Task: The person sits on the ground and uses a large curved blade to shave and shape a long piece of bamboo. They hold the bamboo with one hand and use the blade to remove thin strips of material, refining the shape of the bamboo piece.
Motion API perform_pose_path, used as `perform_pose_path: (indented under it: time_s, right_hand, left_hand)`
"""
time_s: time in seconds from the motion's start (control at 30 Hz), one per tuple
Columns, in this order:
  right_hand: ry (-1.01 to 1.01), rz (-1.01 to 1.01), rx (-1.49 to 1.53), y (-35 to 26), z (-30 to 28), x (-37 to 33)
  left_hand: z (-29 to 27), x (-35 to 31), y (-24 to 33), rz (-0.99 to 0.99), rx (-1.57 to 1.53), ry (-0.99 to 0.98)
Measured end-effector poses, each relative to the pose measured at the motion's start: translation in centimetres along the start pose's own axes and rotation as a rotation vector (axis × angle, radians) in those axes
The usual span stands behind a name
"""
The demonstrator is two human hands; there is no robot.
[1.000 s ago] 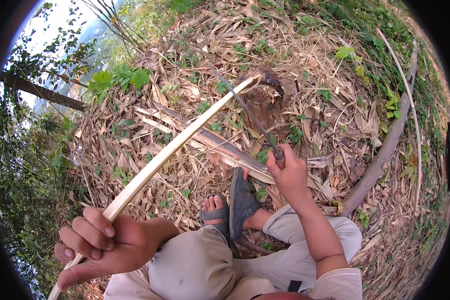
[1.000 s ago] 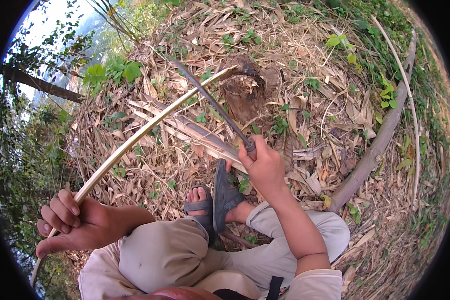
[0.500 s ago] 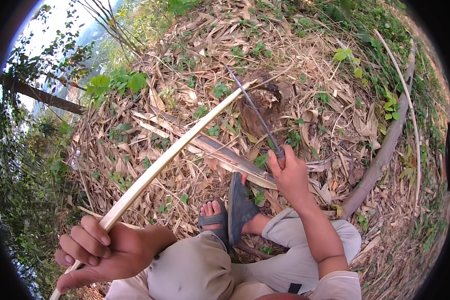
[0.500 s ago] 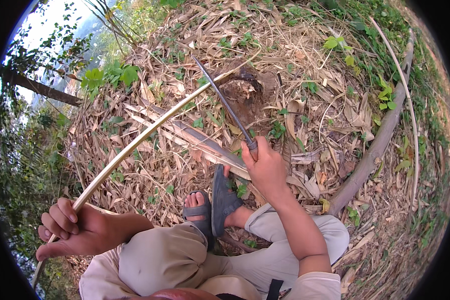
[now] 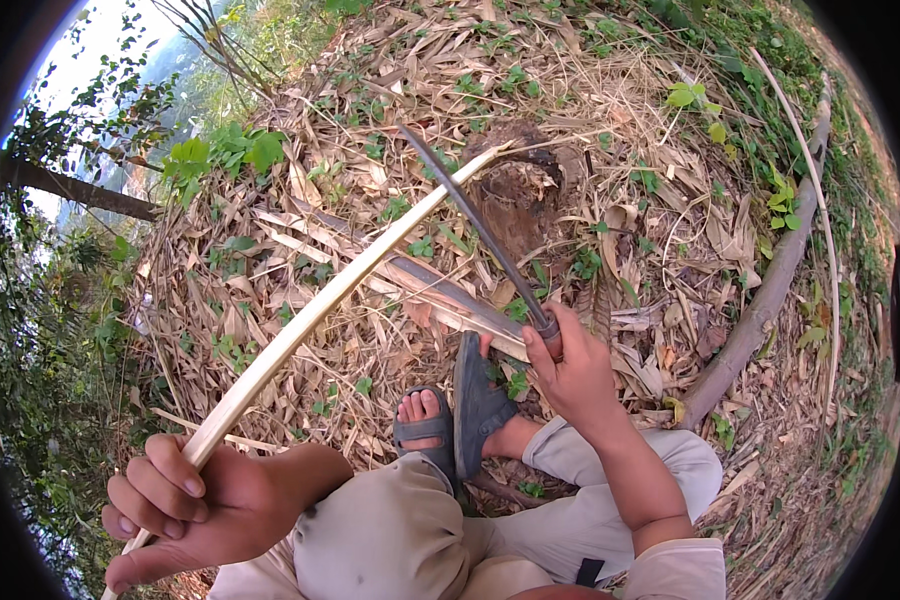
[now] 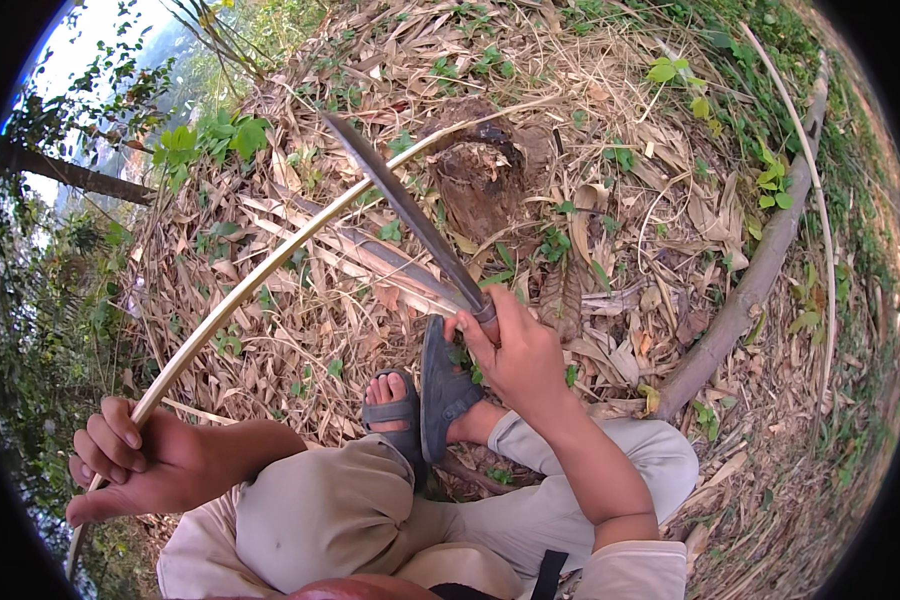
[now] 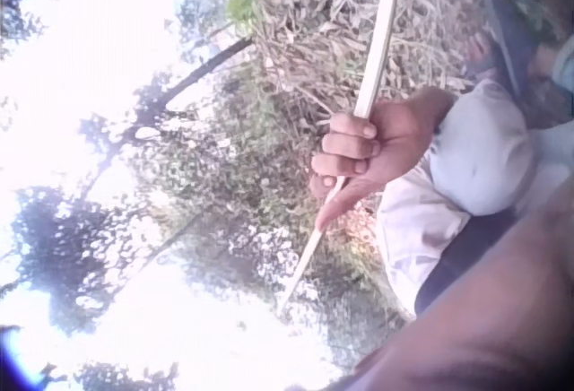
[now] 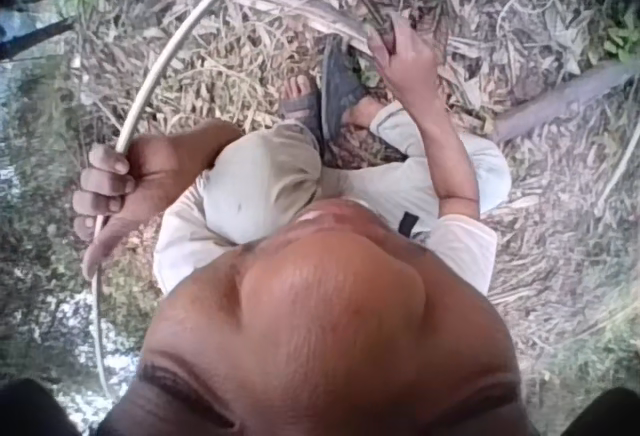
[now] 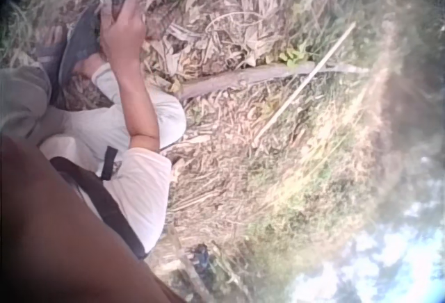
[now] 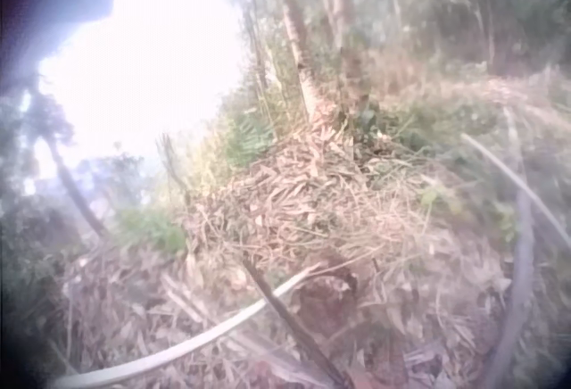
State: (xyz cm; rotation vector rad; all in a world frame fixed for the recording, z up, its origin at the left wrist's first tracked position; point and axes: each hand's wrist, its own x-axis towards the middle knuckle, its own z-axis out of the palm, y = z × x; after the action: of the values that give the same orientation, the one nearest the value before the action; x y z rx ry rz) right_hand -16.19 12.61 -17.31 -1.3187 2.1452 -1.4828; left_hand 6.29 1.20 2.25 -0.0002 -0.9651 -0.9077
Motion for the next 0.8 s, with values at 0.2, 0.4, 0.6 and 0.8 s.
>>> perform_pose_path:
  time_s: [0.2, 0.4, 0.6, 0.8]
  right_hand:
    - [-0.072, 0.255, -0.106, 4.2, -0.4, 2.7]
    - [-0.038, -0.031, -0.017, -0.5, -0.1, -0.1]
    - [-0.038, 0.186, -0.028, 3.8, 0.2, 2.2]
    - [-0.01, 0.056, 0.096, 0.1, 0.2, 0.3]
  left_hand:
    - [0.1, 0.3, -0.3, -0.002, 0.01, -0.067]
    - [-1.3, 0.5, 0.1, 0.02, 0.045, -0.044]
    - [-0.7, 0.5, -0.2, 0.019, 0.059, -0.06]
    - [-1.1, 0.7, -0.1, 0.031, 0.05, -0.04]
